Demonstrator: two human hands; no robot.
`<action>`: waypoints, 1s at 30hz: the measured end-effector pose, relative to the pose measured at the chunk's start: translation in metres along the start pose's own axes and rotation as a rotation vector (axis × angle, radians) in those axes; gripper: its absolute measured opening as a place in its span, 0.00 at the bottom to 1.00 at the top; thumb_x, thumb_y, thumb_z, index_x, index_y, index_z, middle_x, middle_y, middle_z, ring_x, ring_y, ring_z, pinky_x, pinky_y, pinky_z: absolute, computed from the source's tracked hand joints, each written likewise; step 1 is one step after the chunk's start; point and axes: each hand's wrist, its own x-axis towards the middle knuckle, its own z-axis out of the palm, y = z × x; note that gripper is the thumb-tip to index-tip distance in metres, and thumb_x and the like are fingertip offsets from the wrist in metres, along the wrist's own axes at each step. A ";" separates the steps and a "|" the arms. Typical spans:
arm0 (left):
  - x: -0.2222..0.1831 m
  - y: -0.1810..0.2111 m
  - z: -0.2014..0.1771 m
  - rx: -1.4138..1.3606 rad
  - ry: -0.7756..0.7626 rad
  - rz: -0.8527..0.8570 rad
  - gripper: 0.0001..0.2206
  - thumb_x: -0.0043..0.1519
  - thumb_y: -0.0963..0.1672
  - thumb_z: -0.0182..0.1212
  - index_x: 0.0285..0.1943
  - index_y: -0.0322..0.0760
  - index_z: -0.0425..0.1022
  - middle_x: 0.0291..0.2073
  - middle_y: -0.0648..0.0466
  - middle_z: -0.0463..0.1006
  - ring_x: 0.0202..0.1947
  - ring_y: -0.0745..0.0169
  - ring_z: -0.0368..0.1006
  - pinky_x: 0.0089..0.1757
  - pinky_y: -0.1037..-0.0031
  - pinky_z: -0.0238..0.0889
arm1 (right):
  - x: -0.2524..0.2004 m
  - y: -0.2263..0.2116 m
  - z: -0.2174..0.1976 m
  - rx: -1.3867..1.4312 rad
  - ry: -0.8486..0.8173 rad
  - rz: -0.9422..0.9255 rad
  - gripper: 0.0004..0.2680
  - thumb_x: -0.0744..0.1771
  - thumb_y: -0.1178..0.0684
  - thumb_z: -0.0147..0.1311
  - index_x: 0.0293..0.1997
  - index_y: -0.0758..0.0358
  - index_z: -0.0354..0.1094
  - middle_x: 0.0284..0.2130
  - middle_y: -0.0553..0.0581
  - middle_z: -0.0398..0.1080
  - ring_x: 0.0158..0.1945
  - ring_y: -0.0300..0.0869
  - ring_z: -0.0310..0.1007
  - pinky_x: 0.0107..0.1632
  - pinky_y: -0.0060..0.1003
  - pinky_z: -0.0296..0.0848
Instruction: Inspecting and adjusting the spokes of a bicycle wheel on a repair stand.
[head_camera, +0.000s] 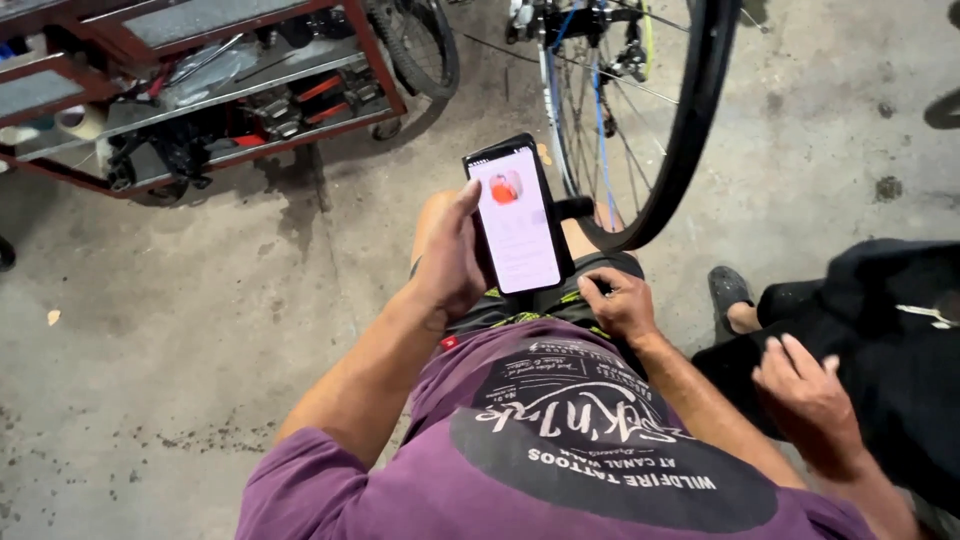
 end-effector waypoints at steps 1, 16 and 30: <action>0.007 -0.003 -0.011 -0.053 -0.073 -0.039 0.29 0.65 0.55 0.59 0.68 0.31 0.69 0.59 0.34 0.72 0.59 0.34 0.69 0.56 0.38 0.65 | 0.000 0.000 0.000 -0.023 0.005 -0.016 0.05 0.65 0.45 0.66 0.39 0.49 0.82 0.30 0.57 0.79 0.42 0.52 0.81 0.45 0.48 0.78; -0.007 -0.012 -0.020 0.021 -0.671 0.005 0.43 0.54 0.35 0.63 0.82 0.45 0.52 0.60 0.38 0.71 0.52 0.45 0.74 0.48 0.46 0.77 | -0.001 0.020 0.004 -0.056 0.045 -0.062 0.05 0.65 0.46 0.64 0.40 0.48 0.79 0.30 0.56 0.79 0.40 0.54 0.80 0.41 0.51 0.79; 0.015 -0.035 -0.043 0.127 -0.741 0.129 0.46 0.51 0.28 0.64 0.82 0.36 0.50 0.54 0.39 0.74 0.50 0.55 0.75 0.46 0.63 0.79 | 0.000 0.025 0.005 -0.062 0.041 -0.062 0.06 0.64 0.42 0.66 0.39 0.45 0.79 0.31 0.54 0.78 0.42 0.52 0.80 0.41 0.47 0.78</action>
